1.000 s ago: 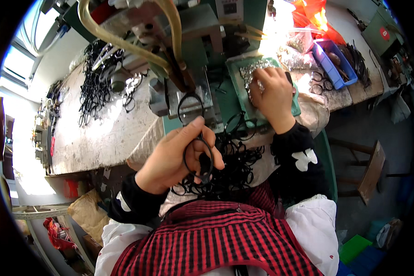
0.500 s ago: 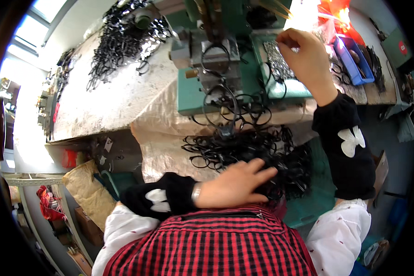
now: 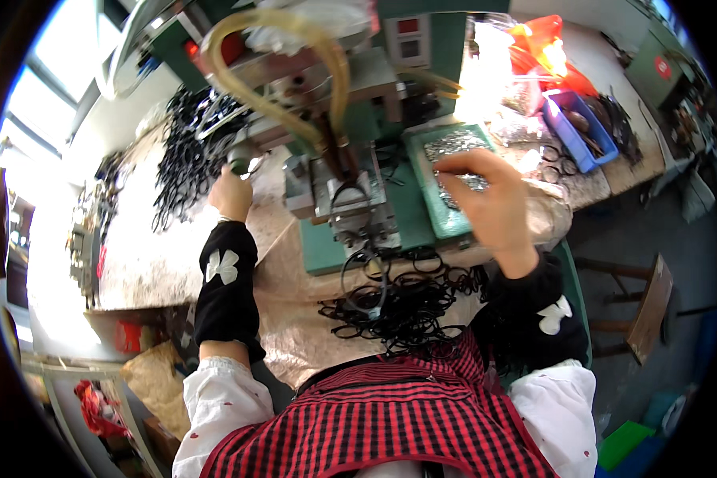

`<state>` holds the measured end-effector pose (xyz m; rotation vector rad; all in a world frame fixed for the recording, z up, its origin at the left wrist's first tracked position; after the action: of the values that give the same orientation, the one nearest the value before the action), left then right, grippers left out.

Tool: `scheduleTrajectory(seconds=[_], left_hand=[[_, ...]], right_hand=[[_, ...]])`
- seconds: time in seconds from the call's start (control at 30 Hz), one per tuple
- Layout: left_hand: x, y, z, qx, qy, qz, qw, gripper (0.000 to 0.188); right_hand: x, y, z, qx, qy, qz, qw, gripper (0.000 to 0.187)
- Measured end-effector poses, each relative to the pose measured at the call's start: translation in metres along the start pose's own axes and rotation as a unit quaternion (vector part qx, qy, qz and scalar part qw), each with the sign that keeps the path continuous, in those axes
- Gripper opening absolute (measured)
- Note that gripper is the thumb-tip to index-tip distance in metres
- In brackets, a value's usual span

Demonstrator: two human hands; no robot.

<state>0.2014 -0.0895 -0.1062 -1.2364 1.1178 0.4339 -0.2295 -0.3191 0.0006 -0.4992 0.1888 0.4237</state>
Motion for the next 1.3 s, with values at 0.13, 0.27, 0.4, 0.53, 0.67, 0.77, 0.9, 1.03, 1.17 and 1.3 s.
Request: scheduleTrajectory(seconds=[0.13,0.27,0.4,0.53,0.67,0.77,0.9,1.03,1.17,1.3], left_hand=[[0.020,0.009,-0.002,0.073,-0.032,-0.006,0.997,0.027],[-0.031,0.008,0.012,0.085,0.024,-0.076,0.993,0.030],[-0.101,-0.022,0.032,0.156,0.074,-0.177,0.969,0.027],[-0.161,-0.043,0.030,0.034,0.264,-0.175,0.948,0.027],[-0.205,0.000,0.019,-0.004,0.555,-0.254,0.792,0.030],[-0.235,0.078,-0.048,0.203,0.641,-0.216,0.708,0.027],[-0.258,0.136,-0.141,0.397,0.638,-0.076,0.655,0.018],[-0.258,0.145,-0.157,0.476,0.534,-0.100,0.692,0.032],[-0.253,0.147,-0.168,0.497,0.477,-0.099,0.718,0.035],[-0.246,0.147,-0.174,0.496,0.476,-0.092,0.720,0.035]], right_hand=[[0.044,-0.007,0.032,-0.009,-0.132,0.003,0.991,0.026],[0.063,0.003,0.021,0.018,-0.209,-0.053,0.976,0.046],[0.070,0.005,0.027,0.030,-0.224,-0.047,0.973,0.049],[0.078,0.005,0.038,0.075,-0.285,-0.027,0.955,0.051],[0.074,0.009,0.050,0.097,-0.313,-0.040,0.944,0.053],[0.067,0.020,0.055,0.071,-0.264,0.000,0.962,0.047],[0.055,-0.024,0.022,-0.161,-0.034,0.068,0.984,0.024],[0.078,-0.056,-0.001,-0.067,-0.068,0.377,0.921,0.025],[0.081,-0.067,0.020,-0.049,-0.043,0.431,0.900,0.018],[0.077,-0.055,0.011,-0.072,-0.096,0.349,0.930,0.014]])
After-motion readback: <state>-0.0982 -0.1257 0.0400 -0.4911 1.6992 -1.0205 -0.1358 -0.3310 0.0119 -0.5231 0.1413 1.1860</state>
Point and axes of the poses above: each hand's wrist, its own y-axis away from the middle knuckle, its own x-axis out of the palm, z = x × y, the point moved 6 cm from there along -y, towards the middle knuckle, and after that the axes turned 10 degrees about -z, right-handed, at the moved point
